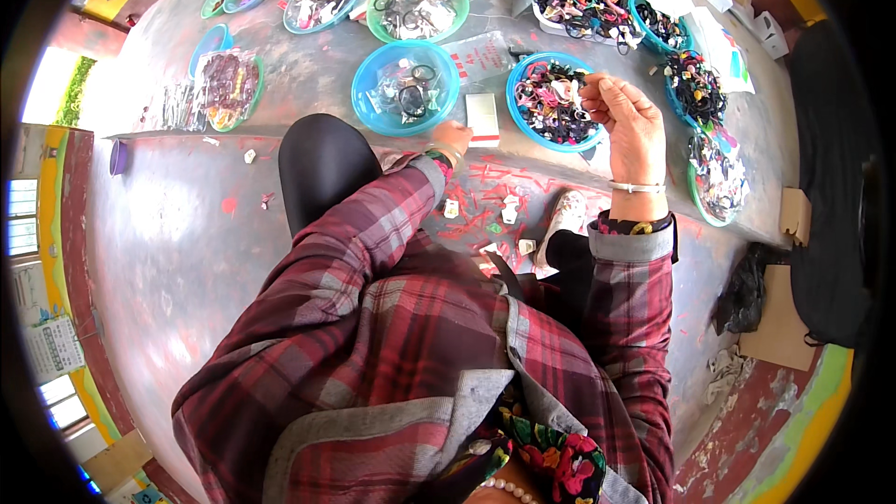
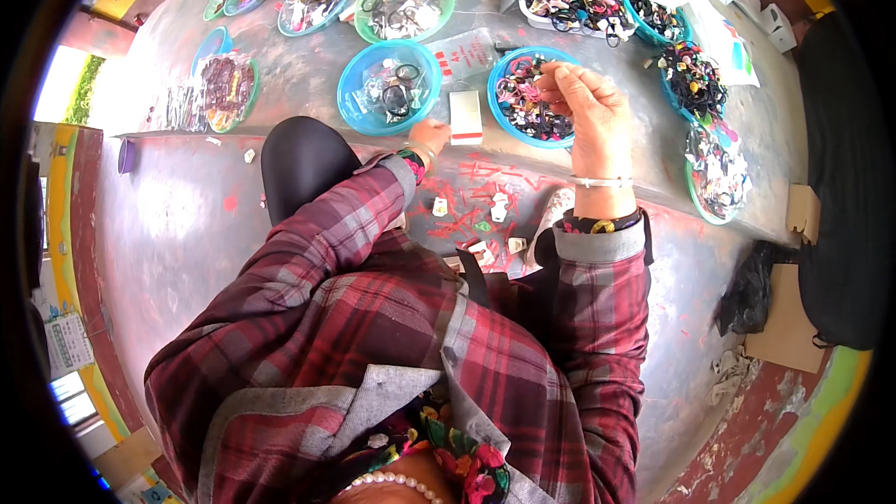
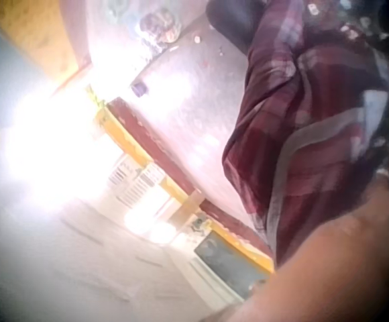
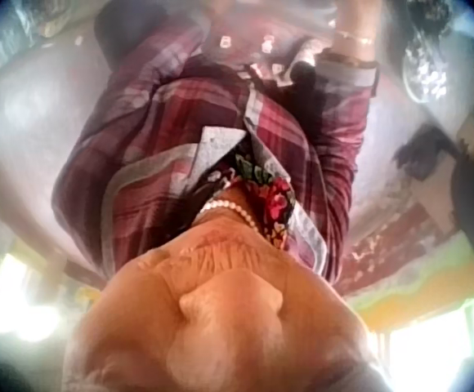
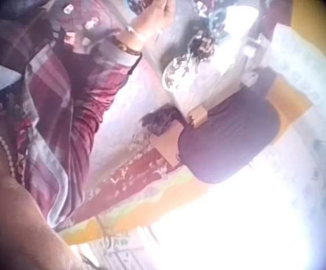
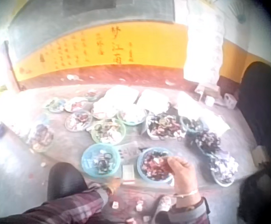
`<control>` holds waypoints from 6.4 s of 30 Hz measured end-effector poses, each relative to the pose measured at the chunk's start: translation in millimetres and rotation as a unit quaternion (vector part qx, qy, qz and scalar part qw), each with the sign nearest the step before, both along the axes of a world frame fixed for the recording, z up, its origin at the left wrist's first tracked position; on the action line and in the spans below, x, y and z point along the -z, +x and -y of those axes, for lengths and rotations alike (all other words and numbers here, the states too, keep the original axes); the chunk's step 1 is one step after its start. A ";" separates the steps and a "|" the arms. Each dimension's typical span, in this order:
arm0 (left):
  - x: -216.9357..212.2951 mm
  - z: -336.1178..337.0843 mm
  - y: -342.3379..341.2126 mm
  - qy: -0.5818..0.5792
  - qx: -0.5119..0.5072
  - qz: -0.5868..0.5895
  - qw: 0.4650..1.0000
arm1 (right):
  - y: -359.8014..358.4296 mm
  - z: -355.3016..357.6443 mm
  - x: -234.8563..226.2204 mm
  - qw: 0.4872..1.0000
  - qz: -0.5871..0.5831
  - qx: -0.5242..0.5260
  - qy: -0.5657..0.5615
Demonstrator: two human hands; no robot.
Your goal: The person sits on the floor and repeatedly picks up small hair accessories from a blue bowl. They place each item into a small clear plastic bag, seal the bag, and set it aside on the floor. The process is repeated for multiple items.
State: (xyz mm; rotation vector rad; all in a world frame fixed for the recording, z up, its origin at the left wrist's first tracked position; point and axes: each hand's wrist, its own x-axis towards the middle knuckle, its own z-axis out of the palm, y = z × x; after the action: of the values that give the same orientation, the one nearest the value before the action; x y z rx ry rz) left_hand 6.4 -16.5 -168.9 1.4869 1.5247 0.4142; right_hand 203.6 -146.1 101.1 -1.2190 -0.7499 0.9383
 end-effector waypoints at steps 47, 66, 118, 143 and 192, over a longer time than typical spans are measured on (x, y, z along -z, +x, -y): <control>-130.3 23.9 10.8 -0.254 0.044 0.436 0.862 | -14.5 -16.1 18.7 0.995 0.066 -0.044 -0.063; -154.7 51.9 -22.6 -0.252 0.189 0.489 0.813 | -49.2 -15.9 46.2 0.803 0.586 -0.105 -0.027; -151.7 53.4 -16.3 -0.297 0.177 0.503 0.792 | -58.6 -17.3 61.6 0.663 0.744 -0.011 0.083; -147.7 50.6 -18.3 -0.314 0.176 0.475 0.803 | -55.8 -23.1 48.1 0.773 0.624 -0.011 0.114; -149.2 50.2 -19.5 -0.284 0.176 0.446 0.831 | -42.8 -27.5 76.2 0.953 0.268 -0.079 -0.120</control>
State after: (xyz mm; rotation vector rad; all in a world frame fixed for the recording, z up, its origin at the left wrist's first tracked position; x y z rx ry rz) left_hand -13.1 -66.7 -19.7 0.8478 0.5224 0.3179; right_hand 160.8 -118.6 24.9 -1.6785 -1.2009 0.8488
